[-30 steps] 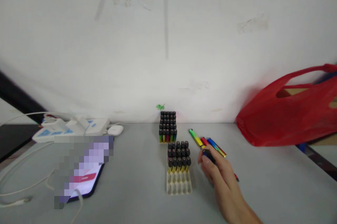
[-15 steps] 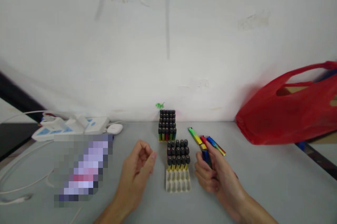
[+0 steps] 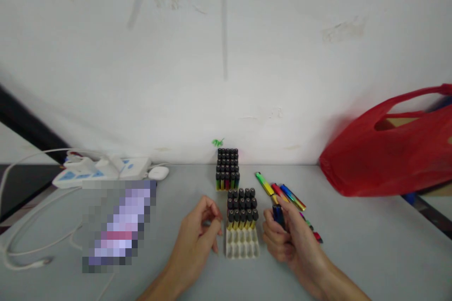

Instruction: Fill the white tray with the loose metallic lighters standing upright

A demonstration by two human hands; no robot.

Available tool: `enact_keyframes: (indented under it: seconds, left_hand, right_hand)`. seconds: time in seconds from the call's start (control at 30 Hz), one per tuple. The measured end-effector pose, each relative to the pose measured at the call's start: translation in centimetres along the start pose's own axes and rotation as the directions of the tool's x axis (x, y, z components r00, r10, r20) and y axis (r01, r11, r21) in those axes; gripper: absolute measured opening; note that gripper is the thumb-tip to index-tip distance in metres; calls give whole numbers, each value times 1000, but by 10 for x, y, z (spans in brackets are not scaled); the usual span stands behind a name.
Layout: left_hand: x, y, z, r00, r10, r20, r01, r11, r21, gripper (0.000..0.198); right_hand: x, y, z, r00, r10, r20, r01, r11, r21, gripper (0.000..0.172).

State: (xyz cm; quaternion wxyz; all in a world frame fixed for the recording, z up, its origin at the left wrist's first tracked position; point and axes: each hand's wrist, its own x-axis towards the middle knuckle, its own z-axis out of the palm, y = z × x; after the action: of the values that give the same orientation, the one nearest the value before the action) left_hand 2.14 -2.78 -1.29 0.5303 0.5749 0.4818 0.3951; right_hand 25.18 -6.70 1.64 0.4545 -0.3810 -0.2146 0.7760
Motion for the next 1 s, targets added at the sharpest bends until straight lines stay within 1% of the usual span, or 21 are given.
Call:
enact_keyframes:
  seconds: [0.17,0.37,0.7,0.77,0.93,1.0]
  left_hand:
    - [2,-4,1,1000,-4,0,4,1000,-10,18]
    - [5,-6,1,1000,3,-2,-3,1000,-17,20]
    - [5,-7,0,1000,-2,14,2,1000,-9,20]
    - [4,-6,0,1000,0,13,1,1000,-11,20]
    - [4,-4,1,1000,-3,14,3,1000,-16,20]
    - [4,-5,1,1000,-3,16,3,1000,-24,19]
  right_hand:
    - [1,3,1,1000,6,-5,-6,1000,-17,71]
    - [-1,3,3,995,21,-98,-25,999,-39,70]
    - [-3,1,1,991,-4,-136,0,1000,-28,69]
    - [-3,1,0,991,6,-133,-10,1000,-28,69]
    - [-1,-1,1,996,53,-70,-54,999,-2,70]
    - [0,-2,1,995,67,-71,-67,998,0,70]
